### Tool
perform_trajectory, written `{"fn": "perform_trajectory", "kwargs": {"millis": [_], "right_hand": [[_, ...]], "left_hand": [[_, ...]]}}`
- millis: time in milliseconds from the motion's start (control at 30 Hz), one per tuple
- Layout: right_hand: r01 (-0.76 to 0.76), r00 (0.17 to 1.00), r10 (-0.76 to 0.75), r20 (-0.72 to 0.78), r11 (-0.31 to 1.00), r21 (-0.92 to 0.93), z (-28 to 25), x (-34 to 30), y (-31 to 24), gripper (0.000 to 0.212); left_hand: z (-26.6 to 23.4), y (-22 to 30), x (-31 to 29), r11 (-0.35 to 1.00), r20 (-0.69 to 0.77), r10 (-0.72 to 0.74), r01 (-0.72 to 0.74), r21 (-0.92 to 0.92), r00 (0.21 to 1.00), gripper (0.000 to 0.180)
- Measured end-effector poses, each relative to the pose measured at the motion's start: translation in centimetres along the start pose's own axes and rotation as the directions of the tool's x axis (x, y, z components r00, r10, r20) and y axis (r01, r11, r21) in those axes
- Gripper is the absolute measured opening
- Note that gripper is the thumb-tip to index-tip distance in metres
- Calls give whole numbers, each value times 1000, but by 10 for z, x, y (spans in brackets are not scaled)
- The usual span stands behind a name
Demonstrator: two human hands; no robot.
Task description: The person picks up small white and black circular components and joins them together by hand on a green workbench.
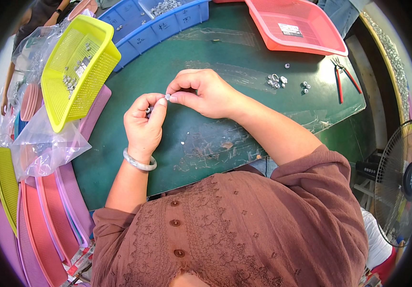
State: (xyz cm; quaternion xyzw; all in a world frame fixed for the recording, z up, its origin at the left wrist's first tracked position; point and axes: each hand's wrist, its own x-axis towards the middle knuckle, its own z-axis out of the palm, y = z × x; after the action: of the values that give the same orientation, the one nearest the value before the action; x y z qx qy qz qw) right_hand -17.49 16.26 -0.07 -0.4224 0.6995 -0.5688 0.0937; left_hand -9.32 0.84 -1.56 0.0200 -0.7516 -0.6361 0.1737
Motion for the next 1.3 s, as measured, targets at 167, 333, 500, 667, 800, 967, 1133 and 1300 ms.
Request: {"fn": "perform_trajectory", "kwargs": {"millis": [167, 333, 500, 667, 800, 967, 1133, 1300], "right_hand": [[15, 1000, -15, -7, 1000, -11, 1, 0, 2, 9], [30, 999, -30, -13, 999, -29, 1, 0, 2, 9], [57, 998, -58, -19, 997, -45, 2, 0, 2, 9], [60, 998, -61, -14, 996, -59, 1, 0, 1, 8], [64, 998, -65, -14, 996, -57, 1, 0, 0, 9], [85, 996, -87, -30, 994, -67, 1, 0, -1, 10], [85, 996, -87, -32, 994, -66, 2, 0, 0, 9], [82, 996, -84, -24, 993, -83, 2, 0, 2, 9]], "left_hand": [[0, -1, 0, 999, 3, -24, 24, -21, 1000, 2], [0, -2, 0, 999, 4, -31, 31, -23, 1000, 2], [1, -1, 0, 999, -6, -10, 9, -38, 1000, 2], [0, -3, -1, 999, 21, 25, -24, -32, 999, 4], [0, -3, 0, 999, 24, 33, -33, -32, 999, 4], [0, -2, -1, 998, 27, 14, -12, -56, 1000, 5], [0, -4, 0, 999, 28, 9, -7, -54, 1000, 5], [0, -5, 0, 999, 39, 12, -10, -44, 999, 6]]}}
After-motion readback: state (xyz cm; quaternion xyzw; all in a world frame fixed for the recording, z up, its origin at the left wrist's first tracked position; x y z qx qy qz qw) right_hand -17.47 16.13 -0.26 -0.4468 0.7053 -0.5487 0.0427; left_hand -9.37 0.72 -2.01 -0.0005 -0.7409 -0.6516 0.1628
